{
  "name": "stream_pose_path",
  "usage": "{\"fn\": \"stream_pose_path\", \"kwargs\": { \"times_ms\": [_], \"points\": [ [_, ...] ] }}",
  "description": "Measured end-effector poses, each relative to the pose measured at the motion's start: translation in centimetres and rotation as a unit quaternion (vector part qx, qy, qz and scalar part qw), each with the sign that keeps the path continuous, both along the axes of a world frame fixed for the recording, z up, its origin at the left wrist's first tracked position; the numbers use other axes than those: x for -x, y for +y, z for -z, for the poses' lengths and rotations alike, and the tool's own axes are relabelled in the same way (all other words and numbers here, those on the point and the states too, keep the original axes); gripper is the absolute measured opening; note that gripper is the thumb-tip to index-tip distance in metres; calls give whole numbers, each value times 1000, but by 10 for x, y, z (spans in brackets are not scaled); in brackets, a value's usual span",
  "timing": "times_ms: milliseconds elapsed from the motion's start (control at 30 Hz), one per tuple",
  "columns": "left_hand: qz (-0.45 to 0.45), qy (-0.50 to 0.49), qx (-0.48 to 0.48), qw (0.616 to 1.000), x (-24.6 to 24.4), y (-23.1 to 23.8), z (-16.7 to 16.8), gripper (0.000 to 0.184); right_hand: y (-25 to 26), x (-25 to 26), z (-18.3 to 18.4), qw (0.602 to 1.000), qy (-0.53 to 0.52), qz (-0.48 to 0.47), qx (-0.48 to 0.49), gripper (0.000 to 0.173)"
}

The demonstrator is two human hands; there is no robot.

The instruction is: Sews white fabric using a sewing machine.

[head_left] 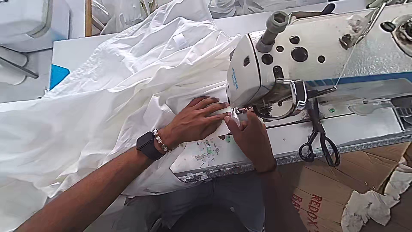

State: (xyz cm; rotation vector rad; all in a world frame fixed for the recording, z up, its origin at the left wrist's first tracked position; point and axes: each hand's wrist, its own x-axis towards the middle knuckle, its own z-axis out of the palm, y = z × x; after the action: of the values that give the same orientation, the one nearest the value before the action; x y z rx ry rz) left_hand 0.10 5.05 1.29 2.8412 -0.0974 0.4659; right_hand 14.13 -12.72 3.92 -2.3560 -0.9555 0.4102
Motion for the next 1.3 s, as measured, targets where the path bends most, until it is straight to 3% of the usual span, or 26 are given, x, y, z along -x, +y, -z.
{"fn": "stream_pose_path", "kwargs": {
  "times_ms": [133,333,567,733,900,1067,1300],
  "points": [
    [37,2,-32,999,0,1,-5,37,-15,-10,-16,982,-163,71,68,48],
    [46,-22,-26,998,-24,-31,-17,18,-24,17,27,981,-163,92,-59,30],
    [22,-81,-51,995,-40,-32,-18,20,-33,23,35,973,-160,97,-138,12],
    [44,-57,-74,995,-33,-33,-13,22,-40,29,37,968,-211,52,-124,17],
    [46,-13,-72,996,-21,-31,-8,31,-43,22,30,974,-137,106,-144,19],
    [19,-30,-76,996,-17,-32,-4,32,-27,17,19,985,-100,118,-69,17],
    [3,-26,-82,996,-16,-33,-4,33,-23,30,32,967,-240,57,-71,14]
  ]
}}
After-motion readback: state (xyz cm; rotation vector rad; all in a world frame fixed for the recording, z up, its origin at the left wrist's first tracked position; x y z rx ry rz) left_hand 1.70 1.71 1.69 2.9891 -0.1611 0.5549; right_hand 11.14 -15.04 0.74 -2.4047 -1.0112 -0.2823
